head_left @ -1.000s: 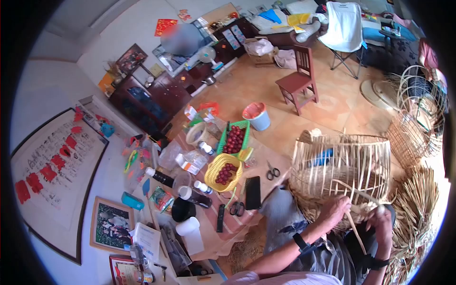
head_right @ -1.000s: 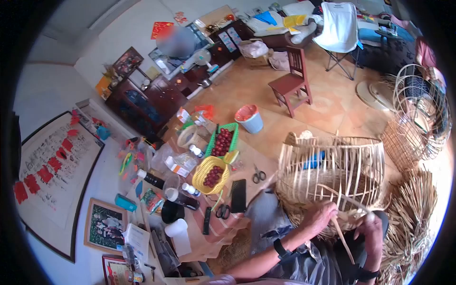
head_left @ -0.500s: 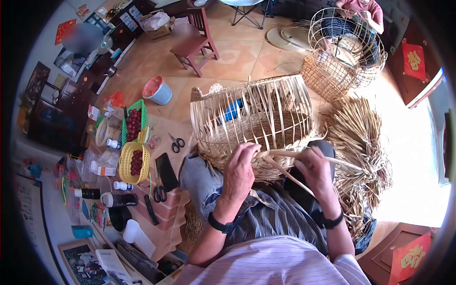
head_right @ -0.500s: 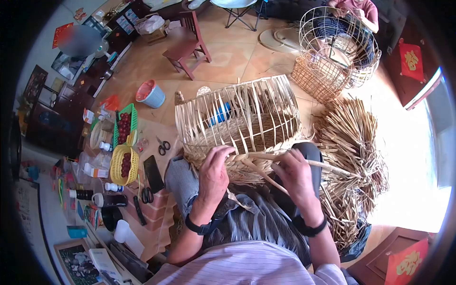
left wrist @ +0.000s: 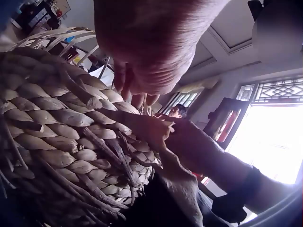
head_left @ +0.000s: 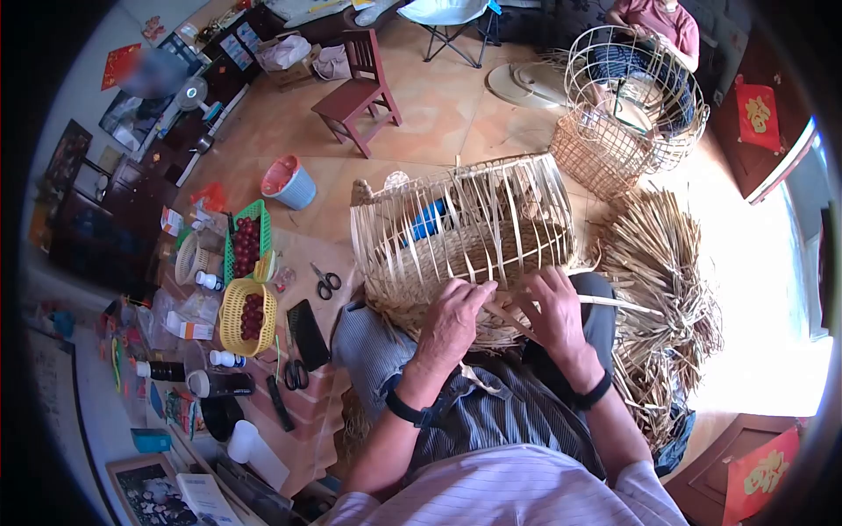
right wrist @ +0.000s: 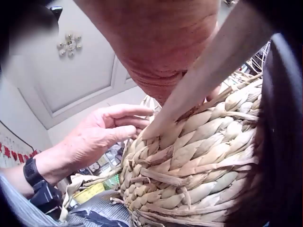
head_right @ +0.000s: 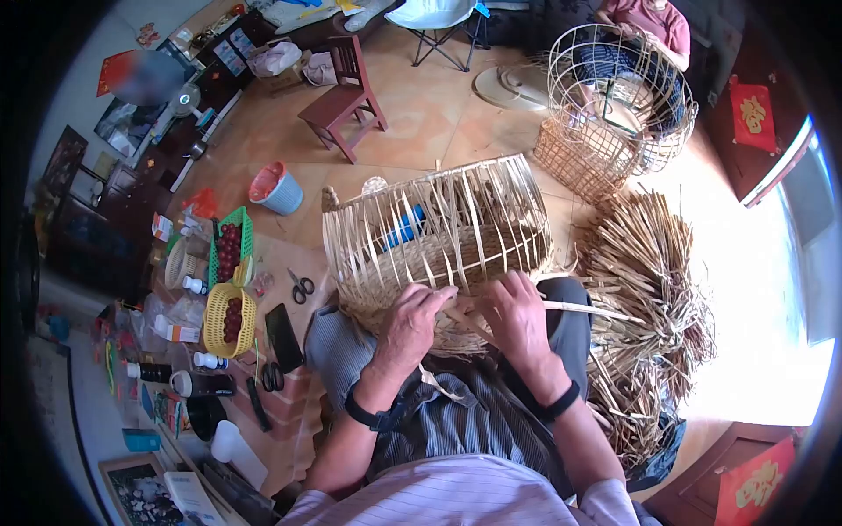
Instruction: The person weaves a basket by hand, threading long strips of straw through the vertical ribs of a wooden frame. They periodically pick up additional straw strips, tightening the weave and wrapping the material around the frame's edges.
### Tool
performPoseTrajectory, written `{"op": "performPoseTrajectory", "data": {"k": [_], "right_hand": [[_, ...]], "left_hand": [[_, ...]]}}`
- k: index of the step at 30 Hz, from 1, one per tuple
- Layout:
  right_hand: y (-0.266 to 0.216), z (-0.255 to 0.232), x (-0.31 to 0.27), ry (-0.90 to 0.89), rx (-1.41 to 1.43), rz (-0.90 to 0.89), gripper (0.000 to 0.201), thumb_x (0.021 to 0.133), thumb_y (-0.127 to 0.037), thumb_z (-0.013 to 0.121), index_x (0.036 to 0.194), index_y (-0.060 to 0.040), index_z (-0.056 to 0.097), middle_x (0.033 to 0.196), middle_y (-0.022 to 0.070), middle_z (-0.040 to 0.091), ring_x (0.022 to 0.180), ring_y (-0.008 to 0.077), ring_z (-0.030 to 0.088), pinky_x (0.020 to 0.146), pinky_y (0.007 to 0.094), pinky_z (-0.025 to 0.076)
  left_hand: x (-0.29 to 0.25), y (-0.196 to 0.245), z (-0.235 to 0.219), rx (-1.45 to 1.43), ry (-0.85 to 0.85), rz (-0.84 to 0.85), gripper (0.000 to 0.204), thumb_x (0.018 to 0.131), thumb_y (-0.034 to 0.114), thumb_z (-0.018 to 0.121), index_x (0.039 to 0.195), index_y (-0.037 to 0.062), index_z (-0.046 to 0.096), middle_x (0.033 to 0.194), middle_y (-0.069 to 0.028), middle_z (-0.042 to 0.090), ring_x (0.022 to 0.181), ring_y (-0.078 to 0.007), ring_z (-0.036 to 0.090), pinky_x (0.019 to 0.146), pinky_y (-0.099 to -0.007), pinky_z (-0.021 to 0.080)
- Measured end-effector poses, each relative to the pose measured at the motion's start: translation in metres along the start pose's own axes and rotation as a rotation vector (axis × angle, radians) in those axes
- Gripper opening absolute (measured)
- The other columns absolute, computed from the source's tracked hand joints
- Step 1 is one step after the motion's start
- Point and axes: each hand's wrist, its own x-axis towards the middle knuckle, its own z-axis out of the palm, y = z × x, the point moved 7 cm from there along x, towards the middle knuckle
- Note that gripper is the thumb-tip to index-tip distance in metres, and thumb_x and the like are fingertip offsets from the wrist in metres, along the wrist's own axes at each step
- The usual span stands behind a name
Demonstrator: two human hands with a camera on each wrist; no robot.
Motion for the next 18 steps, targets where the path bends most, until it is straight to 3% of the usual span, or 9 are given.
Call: {"op": "performPoseTrajectory", "data": {"k": [2, 3, 5, 6, 9, 11, 13, 17, 18], "right_hand": [[-0.021, -0.012, -0.013, 0.054, -0.083, -0.01, 0.024, 0.081, -0.015, 0.086, 0.099, -0.0089, 0.071, 0.095, 0.0099, 0.064, 0.091, 0.0325, 0.064, 0.079, 0.0452, 0.054], [-0.025, -0.01, -0.022, -0.008, -0.081, 0.011, 0.026, 0.082, -0.014, 0.085, 0.101, -0.0067, 0.07, 0.096, 0.0113, 0.065, 0.087, 0.0332, 0.065, 0.075, 0.044, 0.055], [-0.016, 0.004, -0.045, -0.109, 0.048, 0.14, 0.028, 0.083, -0.013, 0.084, 0.105, -0.0043, 0.068, 0.098, 0.0137, 0.066, 0.08, 0.036, 0.066, 0.068, 0.0433, 0.056], [-0.007, 0.01, -0.058, -0.148, 0.063, 0.145, 0.022, 0.094, -0.014, 0.078, 0.108, -0.0012, 0.066, 0.092, 0.012, 0.068, 0.07, 0.0298, 0.068, 0.06, 0.0402, 0.054], [0.016, 0.007, -0.078, -0.35, 0.409, 0.366, 0.015, 0.099, -0.012, 0.072, 0.109, -0.003, 0.067, 0.082, 0.0132, 0.072, 0.068, 0.0352, 0.07, 0.061, 0.0415, 0.057], [0.008, -0.02, -0.069, -0.465, 0.519, 0.563, 0.01, 0.106, -0.013, 0.064, 0.107, -0.0031, 0.068, 0.077, 0.0089, 0.073, 0.068, 0.0233, 0.073, 0.058, 0.0323, 0.055], [0.018, -0.039, -0.065, -0.565, 0.729, 0.776, 0.014, 0.11, -0.014, 0.059, 0.109, -0.0022, 0.067, 0.08, 0.0067, 0.073, 0.072, 0.0166, 0.074, 0.055, 0.0282, 0.055], [0.03, -0.051, -0.038, -0.148, 1.428, 0.678, 0.018, 0.112, -0.013, 0.055, 0.119, 0.0019, 0.062, 0.084, 0.011, 0.072, 0.077, 0.0237, 0.076, 0.06, 0.0297, 0.061], [0.036, -0.043, -0.033, -0.044, 1.462, 0.637, 0.022, 0.111, -0.015, 0.057, 0.126, 0.0015, 0.059, 0.094, 0.0121, 0.072, 0.086, 0.0233, 0.076, 0.07, 0.0293, 0.062]], "left_hand": [[0.0, 0.002, 0.0, 0.041, 0.0, -0.032, 0.039, 0.095, -0.005, 0.061, 0.13, 0.0072, 0.072, 0.112, -0.0143, 0.076, 0.108, -0.0318, 0.069, 0.096, -0.0429, 0.057], [0.0, 0.005, 0.002, 0.06, -0.004, -0.044, 0.039, 0.096, -0.005, 0.061, 0.131, 0.0072, 0.072, 0.113, -0.015, 0.076, 0.109, -0.0322, 0.07, 0.096, -0.0431, 0.057], [-0.001, 0.008, 0.005, 0.021, -0.021, -0.084, 0.038, 0.097, -0.003, 0.061, 0.132, 0.0067, 0.071, 0.114, -0.0167, 0.076, 0.11, -0.0342, 0.071, 0.096, -0.0439, 0.058], [0.0, 0.008, 0.006, 0.013, -0.044, -0.091, 0.038, 0.097, -0.003, 0.061, 0.132, 0.0063, 0.07, 0.114, -0.0169, 0.076, 0.109, -0.0346, 0.071, 0.095, -0.0441, 0.058], [-0.004, -0.002, 0.02, -0.021, -0.08, -0.02, 0.042, 0.094, -0.002, 0.064, 0.136, 0.0036, 0.067, 0.115, -0.0165, 0.075, 0.109, -0.0357, 0.071, 0.097, -0.0462, 0.056], [-0.006, 0.002, 0.018, -0.018, -0.042, 0.022, 0.043, 0.09, 0.0, 0.07, 0.133, 0.0042, 0.067, 0.114, -0.0152, 0.074, 0.109, -0.0346, 0.07, 0.098, -0.0455, 0.056], [-0.003, -0.002, 0.023, -0.004, -0.076, 0.018, 0.042, 0.085, 0.005, 0.077, 0.127, 0.0052, 0.068, 0.112, -0.0142, 0.073, 0.11, -0.0336, 0.069, 0.097, -0.0449, 0.056], [0.001, -0.016, 0.039, -0.018, -0.043, -0.041, 0.033, 0.083, 0.015, 0.083, 0.112, 0.0077, 0.07, 0.104, -0.0122, 0.075, 0.102, -0.0323, 0.072, 0.091, -0.0461, 0.057], [0.003, -0.018, 0.04, -0.023, -0.055, -0.079, 0.026, 0.084, 0.017, 0.084, 0.105, 0.0083, 0.072, 0.095, -0.0109, 0.075, 0.096, -0.0318, 0.073, 0.086, -0.0463, 0.057]]}}
